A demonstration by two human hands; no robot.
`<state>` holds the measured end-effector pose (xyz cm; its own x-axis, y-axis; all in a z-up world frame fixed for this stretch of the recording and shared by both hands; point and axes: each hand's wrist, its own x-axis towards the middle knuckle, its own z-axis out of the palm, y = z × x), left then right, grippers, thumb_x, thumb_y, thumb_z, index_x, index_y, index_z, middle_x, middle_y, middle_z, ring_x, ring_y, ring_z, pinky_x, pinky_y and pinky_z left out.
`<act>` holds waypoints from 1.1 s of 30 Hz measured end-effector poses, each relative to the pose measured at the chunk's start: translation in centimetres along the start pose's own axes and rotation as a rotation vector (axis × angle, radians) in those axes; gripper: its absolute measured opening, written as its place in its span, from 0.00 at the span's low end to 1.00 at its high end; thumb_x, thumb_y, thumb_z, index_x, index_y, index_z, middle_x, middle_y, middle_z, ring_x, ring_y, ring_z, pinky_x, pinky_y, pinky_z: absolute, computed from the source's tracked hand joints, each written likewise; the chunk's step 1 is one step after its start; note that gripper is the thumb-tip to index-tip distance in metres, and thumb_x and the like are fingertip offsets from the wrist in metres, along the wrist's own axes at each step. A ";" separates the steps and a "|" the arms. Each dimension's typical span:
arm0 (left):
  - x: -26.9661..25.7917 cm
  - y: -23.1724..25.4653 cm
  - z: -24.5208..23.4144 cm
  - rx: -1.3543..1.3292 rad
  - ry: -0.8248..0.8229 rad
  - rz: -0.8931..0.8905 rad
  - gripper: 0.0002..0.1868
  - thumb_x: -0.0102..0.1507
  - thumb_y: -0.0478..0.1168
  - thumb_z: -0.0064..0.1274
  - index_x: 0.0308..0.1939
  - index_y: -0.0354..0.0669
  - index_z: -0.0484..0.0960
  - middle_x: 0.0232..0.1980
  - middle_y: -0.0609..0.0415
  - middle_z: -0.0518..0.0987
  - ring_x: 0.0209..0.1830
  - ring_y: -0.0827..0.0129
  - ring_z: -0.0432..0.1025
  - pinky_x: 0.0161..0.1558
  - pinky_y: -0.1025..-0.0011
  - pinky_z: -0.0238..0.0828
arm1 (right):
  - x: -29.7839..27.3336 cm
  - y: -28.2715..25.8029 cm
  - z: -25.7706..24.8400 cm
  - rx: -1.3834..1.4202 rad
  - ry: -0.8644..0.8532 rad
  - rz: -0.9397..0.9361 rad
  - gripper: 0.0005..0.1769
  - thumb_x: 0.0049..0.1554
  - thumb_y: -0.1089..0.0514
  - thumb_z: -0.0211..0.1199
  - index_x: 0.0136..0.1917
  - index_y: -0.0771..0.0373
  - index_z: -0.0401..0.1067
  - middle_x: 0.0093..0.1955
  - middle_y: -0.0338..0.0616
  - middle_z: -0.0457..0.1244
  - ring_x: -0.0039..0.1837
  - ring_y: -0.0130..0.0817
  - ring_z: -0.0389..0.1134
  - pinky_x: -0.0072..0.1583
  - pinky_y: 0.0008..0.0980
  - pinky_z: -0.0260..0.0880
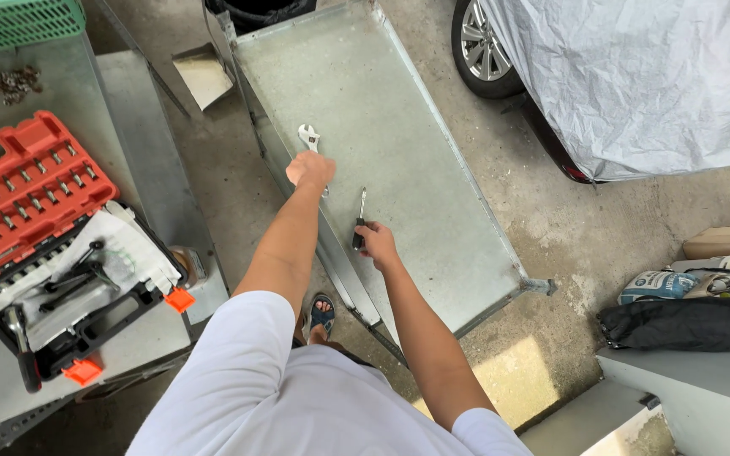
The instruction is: Assembling and adjusting a metal storage shelf using tools like a wrench and screwdriver.
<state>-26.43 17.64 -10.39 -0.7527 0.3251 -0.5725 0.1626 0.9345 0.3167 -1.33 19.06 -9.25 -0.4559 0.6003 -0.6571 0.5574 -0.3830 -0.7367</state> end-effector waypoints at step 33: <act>-22.0 -46.7 -21.6 -0.019 0.610 -0.230 0.19 0.60 0.47 0.56 0.50 0.41 0.80 0.49 0.41 0.80 0.47 0.45 0.77 0.44 0.48 0.74 | -19.2 -5.7 42.5 -0.781 -0.371 -1.017 0.20 0.52 0.54 0.71 0.53 0.69 0.75 0.41 0.59 0.70 0.47 0.55 0.72 0.51 0.45 0.71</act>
<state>-31.22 -36.33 3.73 -0.9949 -0.0293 -0.0970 -0.0532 0.9657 0.2540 -25.26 -20.17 0.75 -0.9941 0.1045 0.0301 0.0511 0.6931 -0.7191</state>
